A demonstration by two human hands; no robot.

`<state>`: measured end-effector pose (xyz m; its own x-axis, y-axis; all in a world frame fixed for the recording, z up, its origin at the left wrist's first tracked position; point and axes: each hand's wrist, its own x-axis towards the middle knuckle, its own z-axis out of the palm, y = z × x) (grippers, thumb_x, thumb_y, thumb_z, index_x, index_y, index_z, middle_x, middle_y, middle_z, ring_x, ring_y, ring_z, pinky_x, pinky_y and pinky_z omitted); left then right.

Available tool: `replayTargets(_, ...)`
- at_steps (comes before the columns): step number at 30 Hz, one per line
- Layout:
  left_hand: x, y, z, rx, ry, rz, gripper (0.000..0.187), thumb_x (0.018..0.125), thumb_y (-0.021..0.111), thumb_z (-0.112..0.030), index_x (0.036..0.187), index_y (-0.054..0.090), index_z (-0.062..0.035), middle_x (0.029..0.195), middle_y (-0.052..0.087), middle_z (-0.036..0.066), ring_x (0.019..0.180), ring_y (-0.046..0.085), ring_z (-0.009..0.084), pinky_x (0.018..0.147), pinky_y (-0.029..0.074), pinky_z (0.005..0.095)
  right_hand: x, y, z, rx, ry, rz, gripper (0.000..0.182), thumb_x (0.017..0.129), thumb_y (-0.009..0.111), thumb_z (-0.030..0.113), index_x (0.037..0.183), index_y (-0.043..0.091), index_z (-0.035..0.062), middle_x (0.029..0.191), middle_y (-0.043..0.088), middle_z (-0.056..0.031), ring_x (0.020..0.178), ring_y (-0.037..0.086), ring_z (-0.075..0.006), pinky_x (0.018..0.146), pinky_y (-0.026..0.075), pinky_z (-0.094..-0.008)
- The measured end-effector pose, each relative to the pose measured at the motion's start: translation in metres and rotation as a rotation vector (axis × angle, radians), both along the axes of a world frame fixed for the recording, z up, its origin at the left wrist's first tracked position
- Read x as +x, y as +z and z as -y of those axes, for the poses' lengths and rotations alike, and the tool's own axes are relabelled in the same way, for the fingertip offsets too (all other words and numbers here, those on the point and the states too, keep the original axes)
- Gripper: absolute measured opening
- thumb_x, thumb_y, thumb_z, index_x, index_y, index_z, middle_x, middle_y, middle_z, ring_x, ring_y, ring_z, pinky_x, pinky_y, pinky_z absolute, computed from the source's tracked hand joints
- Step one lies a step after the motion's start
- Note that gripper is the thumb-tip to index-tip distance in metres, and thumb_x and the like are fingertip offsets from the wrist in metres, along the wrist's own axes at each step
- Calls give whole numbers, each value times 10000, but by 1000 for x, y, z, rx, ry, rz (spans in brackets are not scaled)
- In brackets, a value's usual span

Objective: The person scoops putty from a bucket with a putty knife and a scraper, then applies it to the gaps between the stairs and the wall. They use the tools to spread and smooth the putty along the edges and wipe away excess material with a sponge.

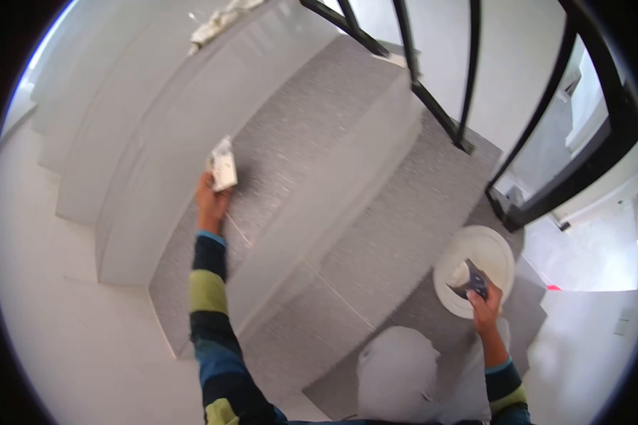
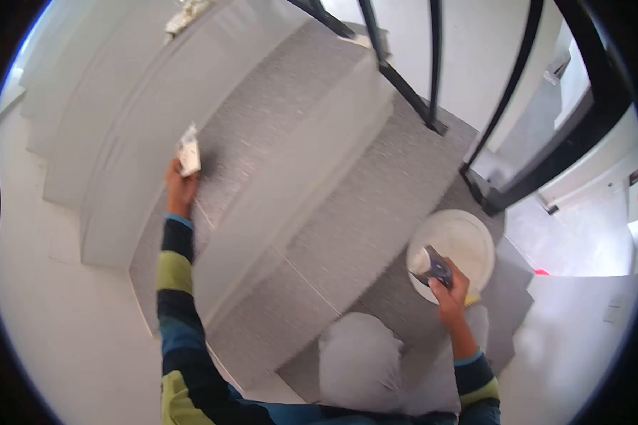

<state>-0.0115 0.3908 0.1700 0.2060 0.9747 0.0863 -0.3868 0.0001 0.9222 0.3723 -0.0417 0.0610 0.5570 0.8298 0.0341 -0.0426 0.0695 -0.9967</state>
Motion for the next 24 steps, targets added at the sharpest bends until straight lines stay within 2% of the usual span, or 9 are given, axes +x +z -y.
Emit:
replayTargets(2,-8,-3,-11,-57,86,-99,258,905,378,-152,1071,491,9,943,601,113,765,606,211,569,487,320,19,-3,13,14,18,19,295,761,574,148,969,549,-59,780,528,-1,707,449,-77,643,375,-211)
replayTargets(5,25,26,47,-95,251,-268,249,896,397,-157,1059,490,7,952,598,120,774,603,210,584,485,329,58,0,36,-46,147,-15,316,763,563,132,1004,549,-72,833,560,-15,758,479,-81,691,399,-220)
replayTargets(7,53,40,90,-36,147,-166,297,889,414,-176,1110,475,14,966,594,127,814,607,207,657,510,341,82,-3,51,-73,188,-43,324,763,558,119,1026,551,-71,849,570,-18,776,491,-82,712,404,-224)
replayTargets(8,68,42,112,-48,154,-154,297,889,414,-176,1110,475,14,966,594,127,814,607,207,657,510,341,94,0,57,-86,204,-80,335,763,552,106,1047,553,-71,866,580,-21,794,502,-83,732,410,-228)
replayTargets(10,98,47,171,-111,185,-143,377,882,426,-189,1188,437,30,1026,578,134,901,600,206,770,514,348,116,14,67,-117,260,-58,350,761,546,88,1076,554,-64,891,594,-27,825,518,-87,765,417,-236)
replayTargets(12,117,38,226,-113,48,-192,432,873,451,-199,1230,410,41,1087,554,138,979,581,209,845,495,342,131,18,76,-168,317,-108,344,766,551,87,1077,556,-60,894,596,-29,820,521,-88,762,422,-243)
replayTargets(17,190,16,358,-284,4,-167,416,855,494,-216,1180,464,42,1033,575,103,930,582,173,823,477,307,147,32,90,-240,414,-119,315,762,573,88,1041,565,-58,885,600,-44,797,527,-88,724,432,-236)
replayTargets(21,218,6,420,-380,-21,-200,363,847,489,-181,1142,506,29,974,584,69,855,565,132,755,456,258,153,48,92,-309,604,12,301,762,575,87,1024,567,-62,873,598,-40,785,528,-90,716,433,-238)
replayTargets(24,242,22,447,-438,138,-101,328,844,480,-158,1116,529,19,936,580,43,813,539,99,707,433,227,146,57,83,-244,663,-48,284,762,577,89,1005,573,-58,858,597,-34,771,529,-93,704,434,-249)
